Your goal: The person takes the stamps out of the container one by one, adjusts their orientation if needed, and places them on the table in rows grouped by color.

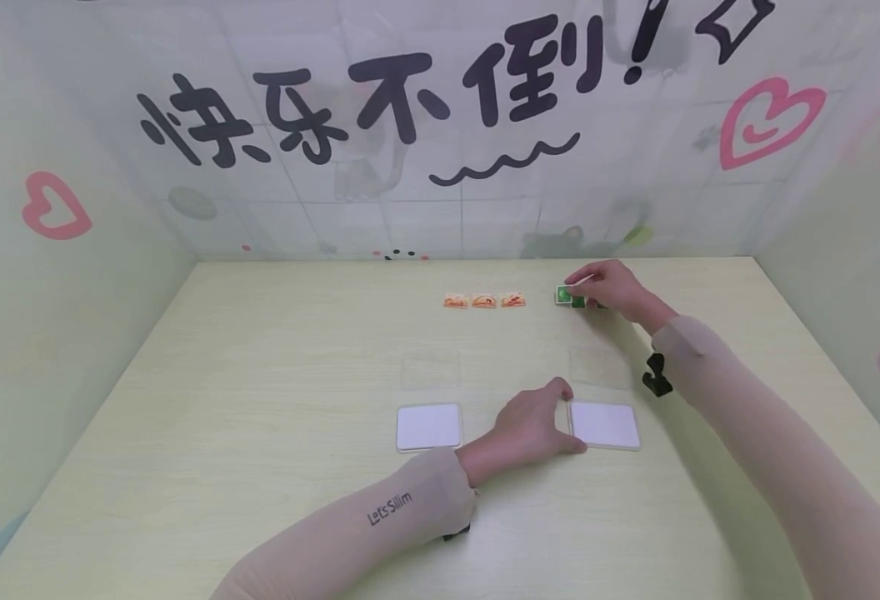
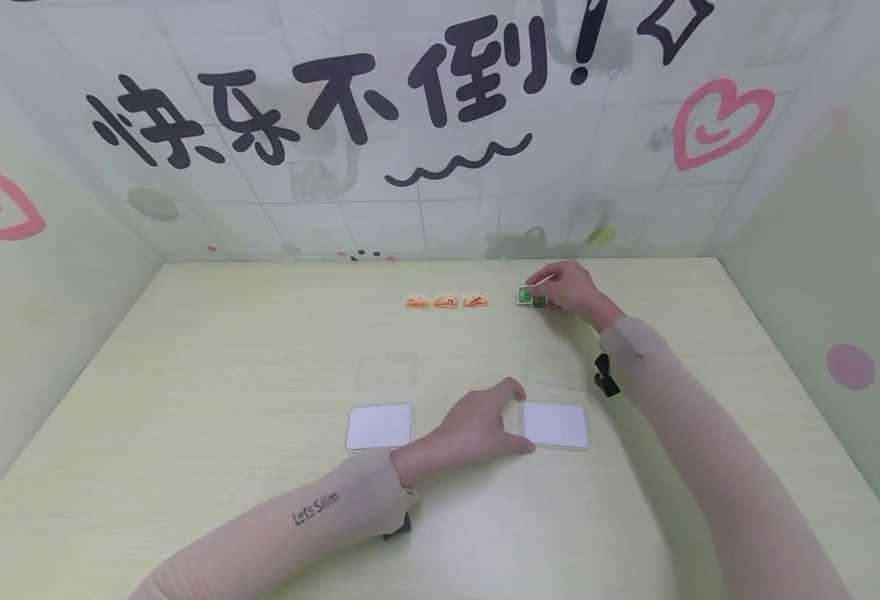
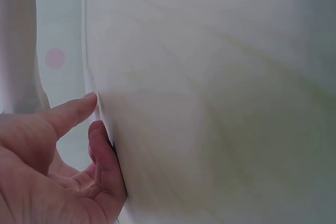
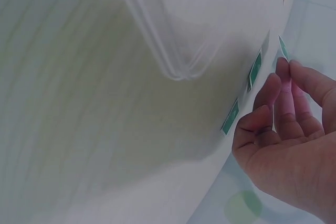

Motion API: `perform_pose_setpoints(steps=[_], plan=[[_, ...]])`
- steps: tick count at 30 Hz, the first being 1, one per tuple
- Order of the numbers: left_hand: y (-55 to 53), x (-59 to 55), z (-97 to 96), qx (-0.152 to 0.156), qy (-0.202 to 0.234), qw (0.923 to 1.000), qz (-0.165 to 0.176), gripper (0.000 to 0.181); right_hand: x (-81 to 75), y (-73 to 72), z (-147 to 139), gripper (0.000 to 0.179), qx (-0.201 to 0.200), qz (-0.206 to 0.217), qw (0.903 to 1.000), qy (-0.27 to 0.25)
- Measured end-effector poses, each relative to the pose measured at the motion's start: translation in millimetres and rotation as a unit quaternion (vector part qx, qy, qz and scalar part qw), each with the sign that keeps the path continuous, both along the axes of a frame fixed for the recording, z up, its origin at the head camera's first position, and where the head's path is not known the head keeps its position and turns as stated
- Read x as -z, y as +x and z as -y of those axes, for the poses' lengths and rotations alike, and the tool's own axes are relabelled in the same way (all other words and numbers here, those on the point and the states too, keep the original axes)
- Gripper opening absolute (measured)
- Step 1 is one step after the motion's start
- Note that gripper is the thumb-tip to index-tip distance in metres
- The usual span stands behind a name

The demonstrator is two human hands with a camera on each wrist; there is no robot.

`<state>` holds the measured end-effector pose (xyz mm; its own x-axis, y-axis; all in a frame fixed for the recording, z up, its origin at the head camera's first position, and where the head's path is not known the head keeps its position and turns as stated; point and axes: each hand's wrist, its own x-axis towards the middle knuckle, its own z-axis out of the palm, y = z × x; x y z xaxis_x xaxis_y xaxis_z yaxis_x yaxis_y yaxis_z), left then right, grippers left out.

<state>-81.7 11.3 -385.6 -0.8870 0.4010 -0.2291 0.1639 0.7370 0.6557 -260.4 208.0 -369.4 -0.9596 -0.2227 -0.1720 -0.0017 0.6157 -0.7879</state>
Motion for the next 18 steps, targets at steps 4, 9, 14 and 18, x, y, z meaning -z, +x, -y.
perform_pose_setpoints(steps=[4, 9, 14, 18], plan=[[-0.1, 0.0, -0.3, -0.002, 0.0, 1.0, 0.003, 0.056, 1.1, -1.6, 2.2, 0.036, 0.001, 0.002, 1.0, 0.003], [-0.4, -0.1, -0.8, -0.004, -0.001, 1.0, 0.008, 0.057, 1.8, -1.9, 3.2, 0.036, -0.002, 0.004, 0.9999, 0.016], [-0.2, -0.5, -0.7, -0.002, -0.002, 1.0, 0.007, 0.057, 1.9, -1.1, 4.4, 0.035, -0.005, 0.007, 0.9996, 0.028], [0.0, -1.0, -0.3, -0.003, -0.002, 1.0, 0.006, 0.057, 2.5, -1.1, 6.1, 0.035, -0.008, 0.008, 0.9993, 0.036]])
